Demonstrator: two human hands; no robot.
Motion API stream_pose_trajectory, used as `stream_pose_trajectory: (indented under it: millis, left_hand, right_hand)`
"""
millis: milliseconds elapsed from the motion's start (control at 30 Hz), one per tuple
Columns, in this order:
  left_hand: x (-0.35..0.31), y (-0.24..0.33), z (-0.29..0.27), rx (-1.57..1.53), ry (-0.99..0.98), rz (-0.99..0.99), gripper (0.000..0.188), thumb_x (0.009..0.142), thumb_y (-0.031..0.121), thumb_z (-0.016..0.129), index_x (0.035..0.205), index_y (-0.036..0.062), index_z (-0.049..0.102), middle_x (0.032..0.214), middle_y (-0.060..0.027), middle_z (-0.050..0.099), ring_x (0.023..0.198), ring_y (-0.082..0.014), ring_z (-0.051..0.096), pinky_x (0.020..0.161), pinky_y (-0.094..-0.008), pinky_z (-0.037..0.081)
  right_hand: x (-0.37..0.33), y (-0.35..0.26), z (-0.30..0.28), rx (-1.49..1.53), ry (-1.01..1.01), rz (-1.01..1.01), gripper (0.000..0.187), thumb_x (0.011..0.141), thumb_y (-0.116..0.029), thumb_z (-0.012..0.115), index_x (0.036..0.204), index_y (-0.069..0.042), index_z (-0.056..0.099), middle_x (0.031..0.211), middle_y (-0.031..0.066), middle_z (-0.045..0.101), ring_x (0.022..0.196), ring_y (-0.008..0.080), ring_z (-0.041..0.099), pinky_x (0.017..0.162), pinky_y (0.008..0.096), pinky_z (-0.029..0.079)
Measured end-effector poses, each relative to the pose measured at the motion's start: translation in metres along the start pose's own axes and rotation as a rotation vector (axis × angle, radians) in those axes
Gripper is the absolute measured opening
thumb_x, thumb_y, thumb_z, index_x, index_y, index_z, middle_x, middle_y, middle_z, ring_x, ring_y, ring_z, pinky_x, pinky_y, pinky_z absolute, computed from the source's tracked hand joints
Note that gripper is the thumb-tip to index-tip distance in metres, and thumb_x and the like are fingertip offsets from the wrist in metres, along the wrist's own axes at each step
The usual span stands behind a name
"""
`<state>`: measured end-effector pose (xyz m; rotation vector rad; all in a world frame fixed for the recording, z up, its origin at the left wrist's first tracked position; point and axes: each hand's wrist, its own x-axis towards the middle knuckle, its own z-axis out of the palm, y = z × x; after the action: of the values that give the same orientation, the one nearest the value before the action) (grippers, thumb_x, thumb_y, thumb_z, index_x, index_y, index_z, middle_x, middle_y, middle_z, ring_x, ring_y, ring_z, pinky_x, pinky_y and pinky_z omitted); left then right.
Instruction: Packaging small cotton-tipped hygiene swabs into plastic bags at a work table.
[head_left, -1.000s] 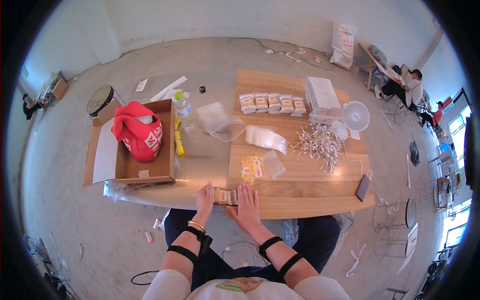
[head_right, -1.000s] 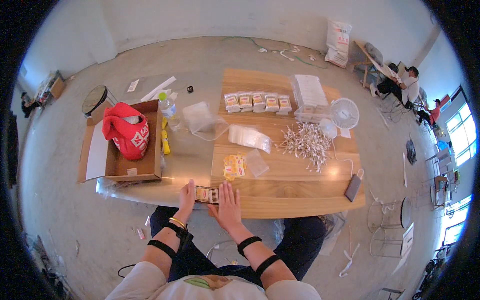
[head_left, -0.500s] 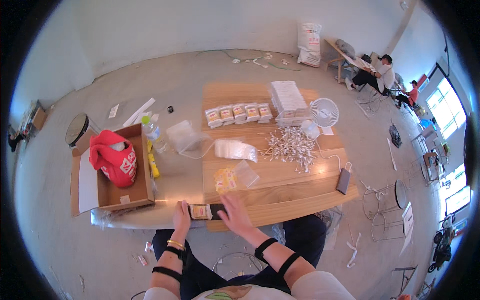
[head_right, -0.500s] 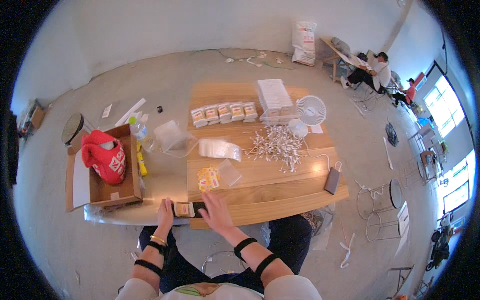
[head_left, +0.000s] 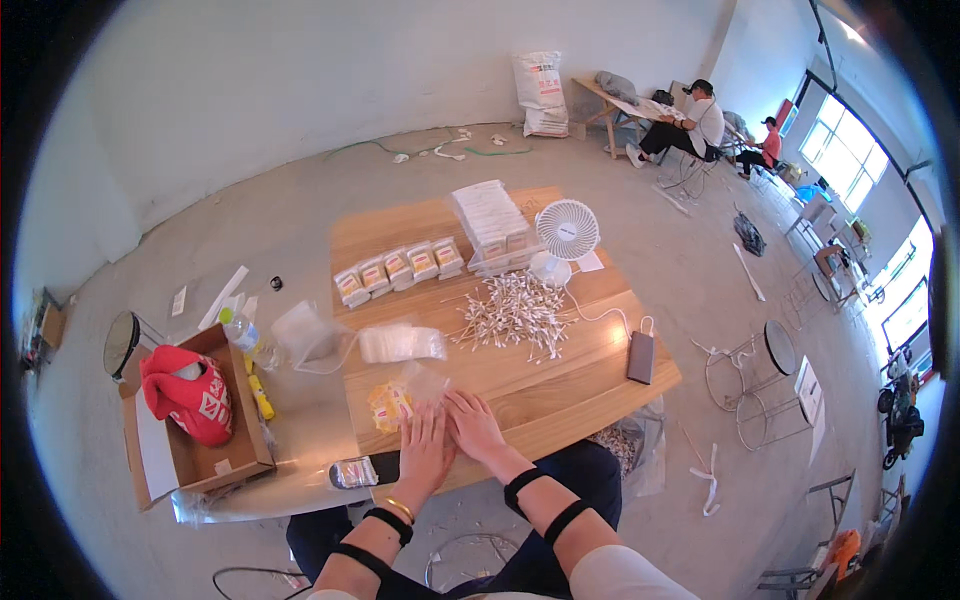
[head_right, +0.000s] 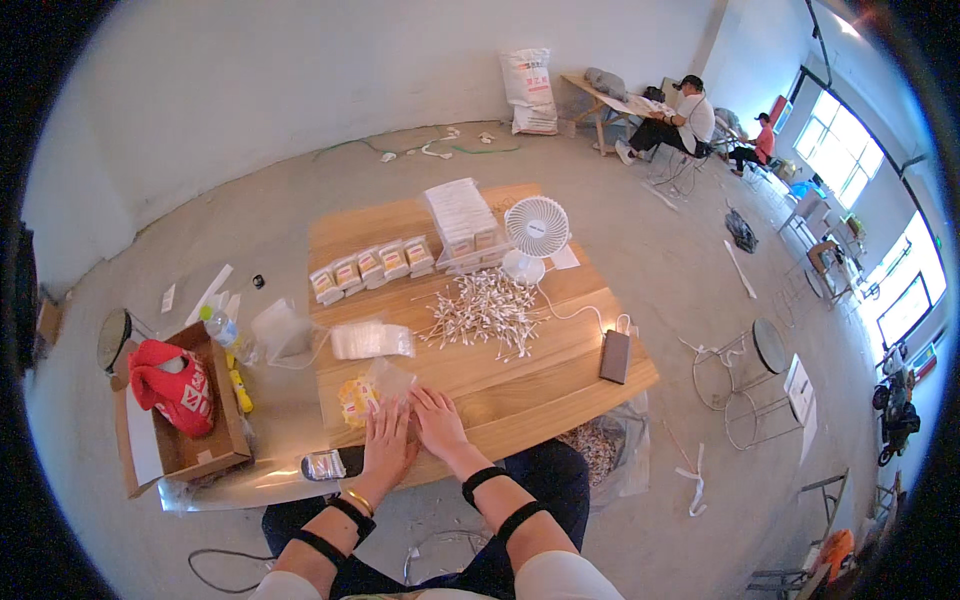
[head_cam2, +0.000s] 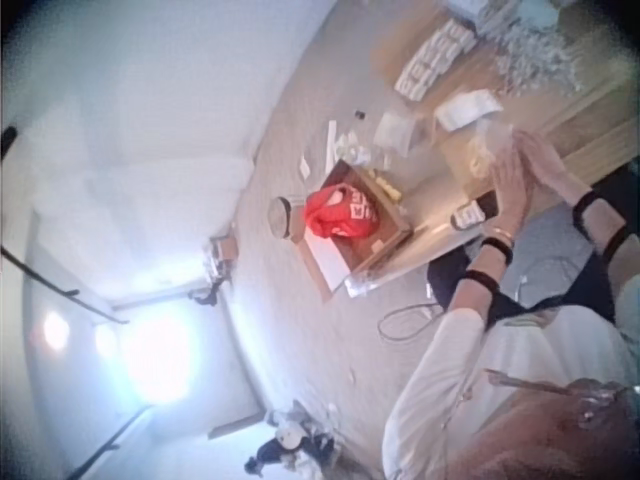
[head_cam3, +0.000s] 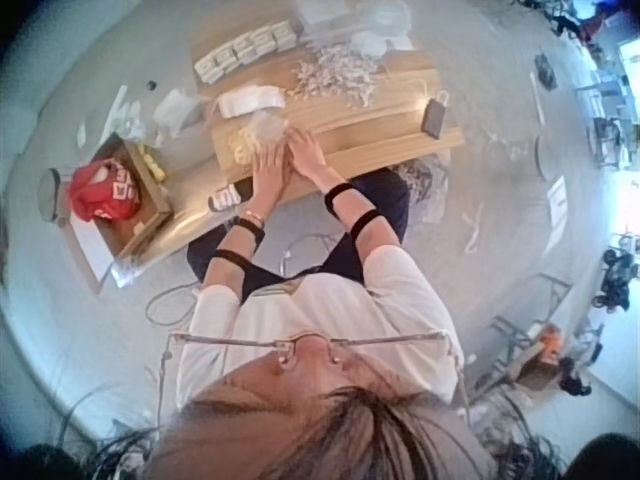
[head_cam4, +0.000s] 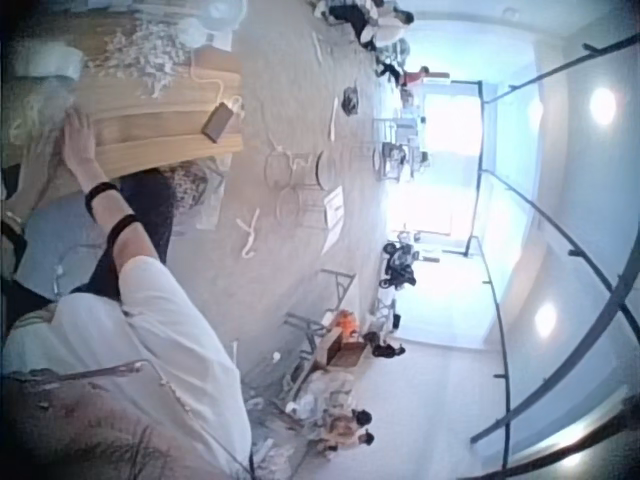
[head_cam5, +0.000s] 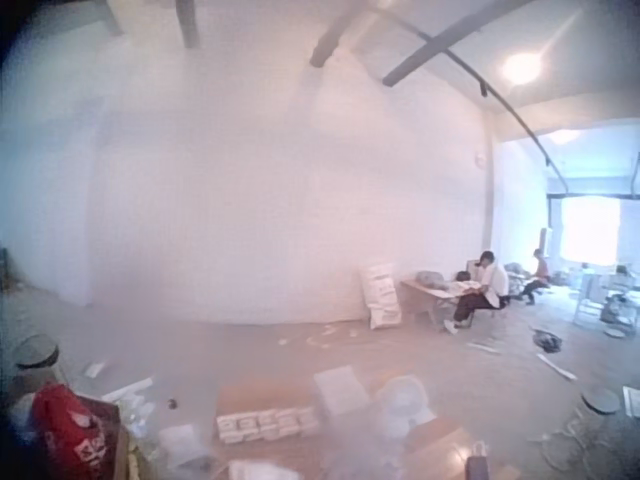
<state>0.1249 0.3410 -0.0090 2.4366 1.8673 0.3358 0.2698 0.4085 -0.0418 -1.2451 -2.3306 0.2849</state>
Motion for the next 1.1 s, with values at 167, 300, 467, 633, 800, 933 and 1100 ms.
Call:
stream_pose_trajectory:
  millis: [167,300,467,633,800,933,1100]
  left_hand:
    - [0.022,-0.005,0.035,-0.016,-0.095,-0.068,0.077,0.096,0.048,0.047,0.151,-0.0017,0.027,0.16,-0.0204,0.02,0.15,-0.0347,0.014,0.12,-0.0546,0.008]
    - [0.029,0.002,0.036,-0.038,-0.065,-0.11,0.079,0.096,0.05,0.044,0.151,-0.003,0.025,0.16,-0.0203,0.019,0.15,-0.0336,0.013,0.121,-0.0535,0.008]
    - [0.033,0.008,0.031,-0.033,-0.053,-0.135,0.079,0.095,0.049,0.045,0.151,-0.0036,0.024,0.16,-0.0206,0.02,0.15,-0.033,0.013,0.121,-0.0534,0.008]
    - [0.03,0.008,0.027,-0.09,-0.049,-0.152,0.081,0.095,0.048,0.047,0.152,-0.0042,0.021,0.159,-0.0214,0.021,0.15,-0.0332,0.014,0.121,-0.0536,0.008]
    - [0.031,0.008,0.023,-0.094,-0.063,-0.149,0.083,0.094,0.047,0.048,0.151,-0.0069,0.019,0.159,-0.0215,0.02,0.15,-0.033,0.013,0.121,-0.0537,0.007]
    - [0.028,0.005,0.03,-0.023,-0.09,-0.152,0.085,0.094,0.047,0.049,0.151,-0.007,0.017,0.16,-0.0231,0.018,0.15,-0.0345,0.012,0.121,-0.0533,0.007]
    - [0.037,0.007,0.026,-0.279,-0.084,-0.156,0.087,0.089,0.036,0.059,0.151,-0.0076,0.016,0.159,-0.0253,0.017,0.15,-0.0369,0.011,0.12,-0.0555,0.007]
  right_hand:
    - [0.028,0.028,-0.031,0.106,-0.006,0.173,0.036,0.089,-0.016,0.058,0.124,-0.006,0.058,0.129,0.0131,0.057,0.118,0.0348,0.052,0.1,0.0468,0.043]
    - [0.068,0.047,-0.036,-0.003,0.118,0.146,0.036,0.086,-0.012,0.058,0.122,-0.007,0.059,0.129,0.0134,0.057,0.114,0.0354,0.053,0.097,0.0461,0.044]
    - [0.113,0.064,-0.018,-0.216,0.077,0.062,0.031,0.084,-0.012,0.059,0.114,-0.007,0.063,0.128,0.0103,0.057,0.114,0.0308,0.052,0.099,0.0437,0.043]
    - [0.119,0.082,-0.023,-0.44,-0.096,0.044,0.029,0.083,-0.019,0.061,0.111,-0.011,0.064,0.121,0.0059,0.057,0.116,0.025,0.05,0.1,0.0387,0.041]
    - [0.084,0.1,-0.033,-0.322,0.091,-0.188,0.016,0.08,-0.013,0.062,0.096,-0.01,0.065,0.101,0.0051,0.06,0.105,0.0259,0.053,0.093,0.0405,0.044]
    - [0.039,0.073,-0.039,-0.248,0.006,-0.098,0.015,0.079,-0.014,0.064,0.093,-0.01,0.064,0.096,0.0057,0.06,0.101,0.027,0.053,0.091,0.0404,0.044]
    - [-0.004,0.046,-0.027,0.019,-0.039,-0.057,0.017,0.079,-0.014,0.065,0.095,-0.008,0.063,0.105,0.0081,0.06,0.105,0.0299,0.052,0.091,0.0418,0.044]
